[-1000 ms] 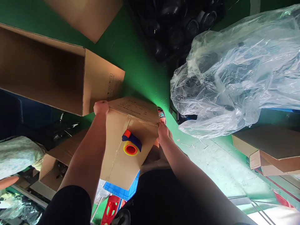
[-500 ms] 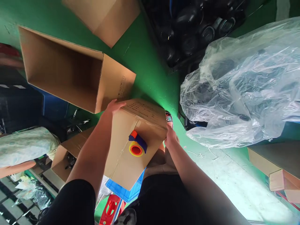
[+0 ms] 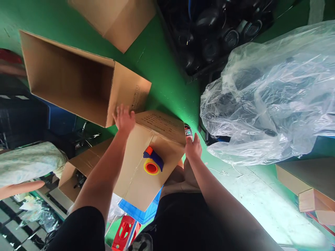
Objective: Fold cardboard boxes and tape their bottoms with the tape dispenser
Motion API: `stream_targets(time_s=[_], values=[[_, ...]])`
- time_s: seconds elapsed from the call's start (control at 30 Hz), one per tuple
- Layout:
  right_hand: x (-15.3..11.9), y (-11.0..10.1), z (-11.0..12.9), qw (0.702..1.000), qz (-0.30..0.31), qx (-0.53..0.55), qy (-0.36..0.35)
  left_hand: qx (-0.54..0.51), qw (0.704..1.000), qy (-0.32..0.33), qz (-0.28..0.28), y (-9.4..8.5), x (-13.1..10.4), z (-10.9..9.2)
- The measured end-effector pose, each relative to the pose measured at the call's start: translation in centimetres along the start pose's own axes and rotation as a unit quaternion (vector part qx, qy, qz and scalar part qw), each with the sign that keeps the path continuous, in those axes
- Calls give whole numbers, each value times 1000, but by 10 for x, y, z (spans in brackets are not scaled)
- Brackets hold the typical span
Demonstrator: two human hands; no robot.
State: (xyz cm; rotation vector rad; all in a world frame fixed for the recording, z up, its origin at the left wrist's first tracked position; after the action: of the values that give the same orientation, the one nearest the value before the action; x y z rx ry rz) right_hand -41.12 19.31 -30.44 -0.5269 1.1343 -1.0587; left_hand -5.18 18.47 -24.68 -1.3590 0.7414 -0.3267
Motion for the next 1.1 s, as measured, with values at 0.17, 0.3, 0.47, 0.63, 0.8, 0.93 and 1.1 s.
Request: stream_targets(time_s=[0.17,0.3,0.47,0.63,0.8,0.93,1.1], values=[[-3,7,87,962,126,36,-239,-27,903,388,184,16,-75,-39],[-13,17,107,926,187,-48,-324,6,915,371,158,28,-61,-19],[-11,14,86,930,170,-95,-311,44,952,288,96,32,-8,18],[-7,4,65,940,173,-118,-270,39,962,250,98,42,-1,19],[-3,-1,30,950,192,-114,-219,51,972,205,106,47,4,11],[-2,-2,15,952,197,-92,-215,22,987,145,65,42,2,3],[1,-9,32,956,171,-109,-213,-35,992,119,14,32,-43,-12]])
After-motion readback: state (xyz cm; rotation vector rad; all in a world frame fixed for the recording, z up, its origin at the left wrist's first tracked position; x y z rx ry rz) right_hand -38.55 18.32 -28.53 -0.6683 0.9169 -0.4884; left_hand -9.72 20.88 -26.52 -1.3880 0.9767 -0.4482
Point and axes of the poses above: each hand's wrist, its own x-axis towards the middle knuckle, its own y-axis out of the palm, z = x × y, the point moved 2 cm from there along x, towards the middle knuckle, and after that the axes turned 13 degrees about -z, right-handed, at the moved point
